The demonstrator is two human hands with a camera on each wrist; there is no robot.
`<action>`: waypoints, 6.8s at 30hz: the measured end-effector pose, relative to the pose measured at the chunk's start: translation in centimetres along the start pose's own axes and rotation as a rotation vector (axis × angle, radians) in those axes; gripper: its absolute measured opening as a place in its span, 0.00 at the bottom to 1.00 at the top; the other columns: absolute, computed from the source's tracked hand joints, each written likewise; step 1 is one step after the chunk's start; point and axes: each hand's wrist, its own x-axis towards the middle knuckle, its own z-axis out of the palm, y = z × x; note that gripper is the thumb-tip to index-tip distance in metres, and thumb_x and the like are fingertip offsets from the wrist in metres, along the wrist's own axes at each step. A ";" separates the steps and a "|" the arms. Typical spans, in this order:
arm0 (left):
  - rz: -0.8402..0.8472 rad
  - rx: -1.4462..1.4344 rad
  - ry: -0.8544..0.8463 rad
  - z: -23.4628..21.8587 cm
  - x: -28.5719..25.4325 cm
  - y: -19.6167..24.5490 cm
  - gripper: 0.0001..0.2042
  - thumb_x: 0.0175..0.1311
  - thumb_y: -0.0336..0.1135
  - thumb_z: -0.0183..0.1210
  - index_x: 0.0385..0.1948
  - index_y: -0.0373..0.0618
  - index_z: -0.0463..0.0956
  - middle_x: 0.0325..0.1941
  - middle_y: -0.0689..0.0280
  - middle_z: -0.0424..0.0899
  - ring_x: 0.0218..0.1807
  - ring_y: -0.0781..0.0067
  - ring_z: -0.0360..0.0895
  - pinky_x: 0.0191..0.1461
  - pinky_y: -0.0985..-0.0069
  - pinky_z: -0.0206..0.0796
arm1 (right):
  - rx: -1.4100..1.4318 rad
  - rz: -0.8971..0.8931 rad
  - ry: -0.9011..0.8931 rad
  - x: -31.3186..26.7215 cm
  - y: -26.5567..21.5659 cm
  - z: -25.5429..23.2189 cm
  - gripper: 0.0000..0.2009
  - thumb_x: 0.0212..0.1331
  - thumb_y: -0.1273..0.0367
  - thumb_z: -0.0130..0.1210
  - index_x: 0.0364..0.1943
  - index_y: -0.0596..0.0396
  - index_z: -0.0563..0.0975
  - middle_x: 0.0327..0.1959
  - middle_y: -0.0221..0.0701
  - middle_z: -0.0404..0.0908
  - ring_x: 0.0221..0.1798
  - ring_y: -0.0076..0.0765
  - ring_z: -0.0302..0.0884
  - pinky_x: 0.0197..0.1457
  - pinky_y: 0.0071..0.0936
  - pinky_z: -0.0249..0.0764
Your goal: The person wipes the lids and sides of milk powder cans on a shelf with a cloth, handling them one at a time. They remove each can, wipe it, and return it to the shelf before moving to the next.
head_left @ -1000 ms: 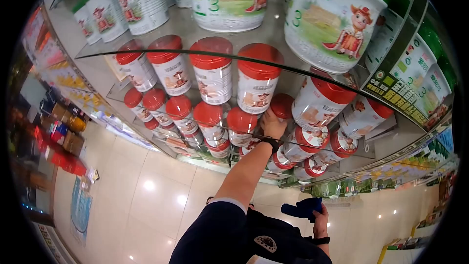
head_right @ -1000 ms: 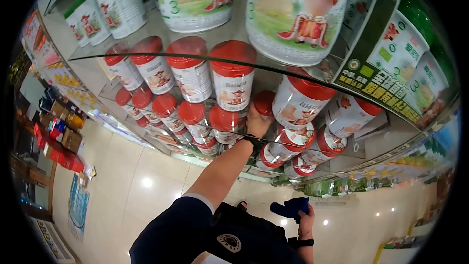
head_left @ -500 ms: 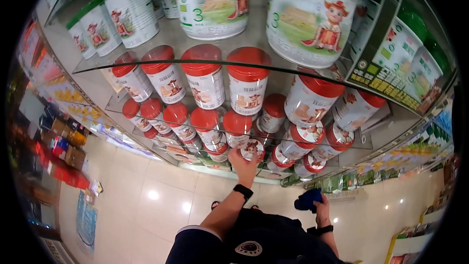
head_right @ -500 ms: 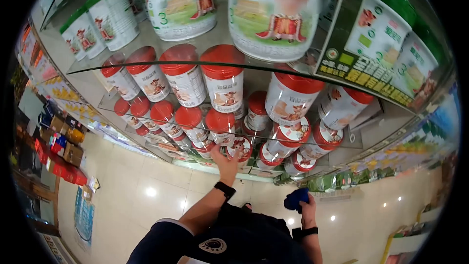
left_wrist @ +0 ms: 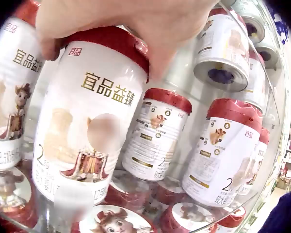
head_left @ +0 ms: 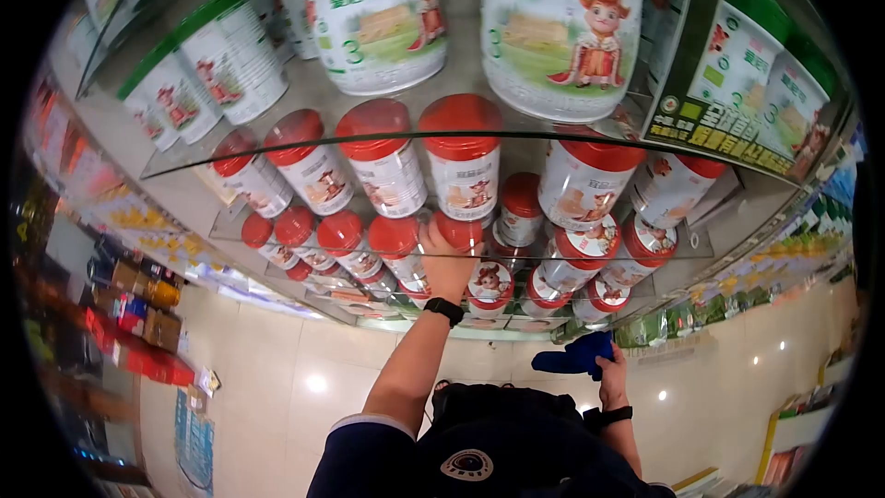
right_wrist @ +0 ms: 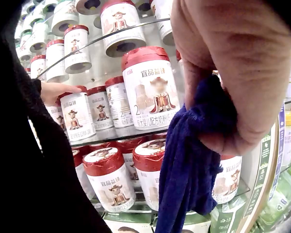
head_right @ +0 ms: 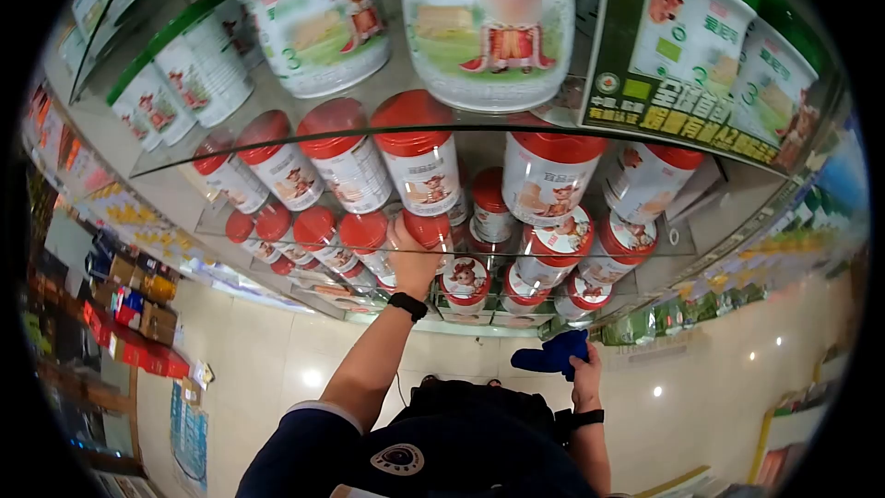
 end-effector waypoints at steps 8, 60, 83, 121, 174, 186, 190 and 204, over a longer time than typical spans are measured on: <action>-0.006 -0.115 -0.066 -0.7 0.8 1.1 0.48 0.39 0.36 0.74 0.65 0.41 0.52 0.62 0.44 0.61 0.63 0.39 0.61 0.65 0.55 0.59 | -0.072 0.073 0.132 -2.7 -0.9 -0.1 0.26 0.50 0.82 0.50 0.60 0.62 0.69 0.46 0.34 0.79 0.46 0.33 0.77 0.53 0.27 0.72; 0.118 -0.368 -0.311 1.1 -2.5 4.0 0.43 0.38 0.34 0.75 0.59 0.37 0.59 0.58 0.51 0.65 0.61 0.51 0.64 0.65 0.60 0.59 | 0.012 0.041 0.149 -2.7 -0.1 1.4 0.26 0.52 0.82 0.48 0.59 0.60 0.70 0.45 0.32 0.79 0.42 0.28 0.77 0.43 0.21 0.74; 0.124 -0.336 -0.341 -2.1 -0.4 -0.8 0.47 0.36 0.38 0.76 0.63 0.41 0.57 0.64 0.45 0.59 0.65 0.43 0.60 0.68 0.57 0.56 | 0.158 0.007 -0.349 -1.2 -7.2 13.6 0.24 0.50 0.77 0.50 0.56 0.59 0.70 0.49 0.31 0.76 0.52 0.29 0.73 0.58 0.23 0.67; -0.684 -0.614 -0.912 -18.3 -4.3 -15.4 0.18 0.72 0.46 0.51 0.44 0.37 0.77 0.33 0.69 0.79 0.35 0.82 0.71 0.41 0.83 0.65 | 0.203 0.016 -0.862 11.1 -10.2 33.4 0.33 0.65 0.58 0.54 0.71 0.47 0.55 0.69 0.32 0.62 0.69 0.32 0.62 0.70 0.35 0.63; -0.710 -0.581 -0.836 -17.5 -5.0 -12.9 0.19 0.72 0.49 0.49 0.41 0.39 0.76 0.31 0.71 0.77 0.33 0.84 0.71 0.37 0.84 0.64 | 0.009 -0.297 -0.267 16.2 -6.7 30.4 0.46 0.46 0.69 0.68 0.68 0.61 0.52 0.65 0.46 0.63 0.67 0.45 0.62 0.70 0.33 0.58; -0.821 -0.636 -0.806 -17.7 -6.4 -13.6 0.18 0.73 0.48 0.49 0.41 0.40 0.75 0.30 0.73 0.76 0.32 0.85 0.70 0.37 0.84 0.64 | -0.285 -0.280 -0.382 19.6 -6.6 32.7 0.46 0.48 0.63 0.68 0.69 0.60 0.52 0.65 0.46 0.66 0.67 0.43 0.64 0.68 0.34 0.60; -0.801 -0.610 -0.814 -17.2 -6.3 -13.6 0.19 0.72 0.49 0.50 0.42 0.40 0.75 0.31 0.72 0.77 0.32 0.84 0.70 0.38 0.83 0.65 | -0.291 -0.230 -0.436 20.9 -6.1 32.9 0.44 0.50 0.63 0.66 0.70 0.57 0.54 0.64 0.43 0.68 0.65 0.41 0.65 0.66 0.33 0.62; -0.774 -0.721 -0.783 -17.0 -5.3 -14.2 0.20 0.72 0.49 0.51 0.45 0.38 0.77 0.35 0.70 0.79 0.36 0.84 0.72 0.41 0.84 0.65 | -0.304 -0.361 -0.498 4.5 -1.8 26.1 0.52 0.49 0.75 0.62 0.74 0.55 0.36 0.76 0.45 0.39 0.75 0.43 0.48 0.70 0.34 0.56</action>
